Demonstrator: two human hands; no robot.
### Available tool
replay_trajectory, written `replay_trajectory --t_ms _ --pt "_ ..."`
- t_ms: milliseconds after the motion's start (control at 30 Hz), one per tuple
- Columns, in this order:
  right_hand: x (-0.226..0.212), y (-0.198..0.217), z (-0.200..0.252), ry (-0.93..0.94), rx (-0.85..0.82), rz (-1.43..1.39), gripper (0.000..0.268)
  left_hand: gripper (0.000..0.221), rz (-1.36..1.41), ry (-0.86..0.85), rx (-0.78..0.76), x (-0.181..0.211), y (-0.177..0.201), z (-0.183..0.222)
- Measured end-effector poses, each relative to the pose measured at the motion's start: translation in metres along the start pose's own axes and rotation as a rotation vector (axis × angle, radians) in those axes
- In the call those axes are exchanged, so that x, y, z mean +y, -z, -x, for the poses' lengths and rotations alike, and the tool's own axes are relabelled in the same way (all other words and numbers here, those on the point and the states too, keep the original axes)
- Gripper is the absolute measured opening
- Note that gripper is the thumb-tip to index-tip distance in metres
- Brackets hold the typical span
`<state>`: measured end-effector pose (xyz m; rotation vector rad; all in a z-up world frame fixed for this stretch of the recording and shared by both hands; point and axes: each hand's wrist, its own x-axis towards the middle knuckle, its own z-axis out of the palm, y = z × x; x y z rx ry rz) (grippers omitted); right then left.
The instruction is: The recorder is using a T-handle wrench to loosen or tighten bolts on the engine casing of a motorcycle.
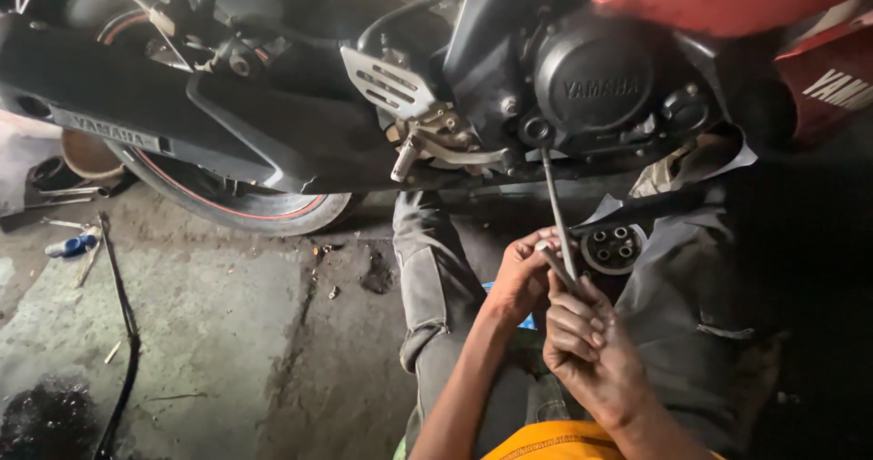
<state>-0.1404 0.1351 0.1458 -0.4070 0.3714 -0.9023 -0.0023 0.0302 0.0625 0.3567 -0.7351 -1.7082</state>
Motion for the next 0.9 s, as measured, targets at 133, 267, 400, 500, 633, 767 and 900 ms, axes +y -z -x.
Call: replay_trajectory --t_ms 133,267,400,500,633,767,900 --pt "0.002 0.005 0.012 -0.189 -0.050 -0.094 0.053 0.043 -0.027 0.024 0.006 -0.010 0.016 -0.003" --pt "-0.017 -0.026 0.032 0.220 0.057 0.666 0.050 0.048 -0.045 0.032 0.027 -0.011 0.009 0.000" --pt "-0.026 -0.038 0.025 0.510 0.399 1.816 0.056 0.047 -0.034 0.034 0.012 -0.013 0.009 -0.002" --pt "-0.021 -0.040 0.015 0.486 0.517 1.961 0.047 0.043 -0.024 0.031 0.001 -0.020 0.021 -0.005" --pt "-0.016 -0.047 0.001 0.576 0.562 1.944 0.038 0.039 -0.040 0.048 0.022 -0.018 0.029 -0.005" --pt "-0.021 -0.050 -0.002 0.592 0.554 1.957 0.035 0.039 -0.052 0.058 0.048 -0.021 0.025 -0.004" --pt "-0.019 -0.032 -0.005 0.510 0.492 1.721 0.029 0.039 0.007 0.037 0.040 -0.015 0.017 0.000"
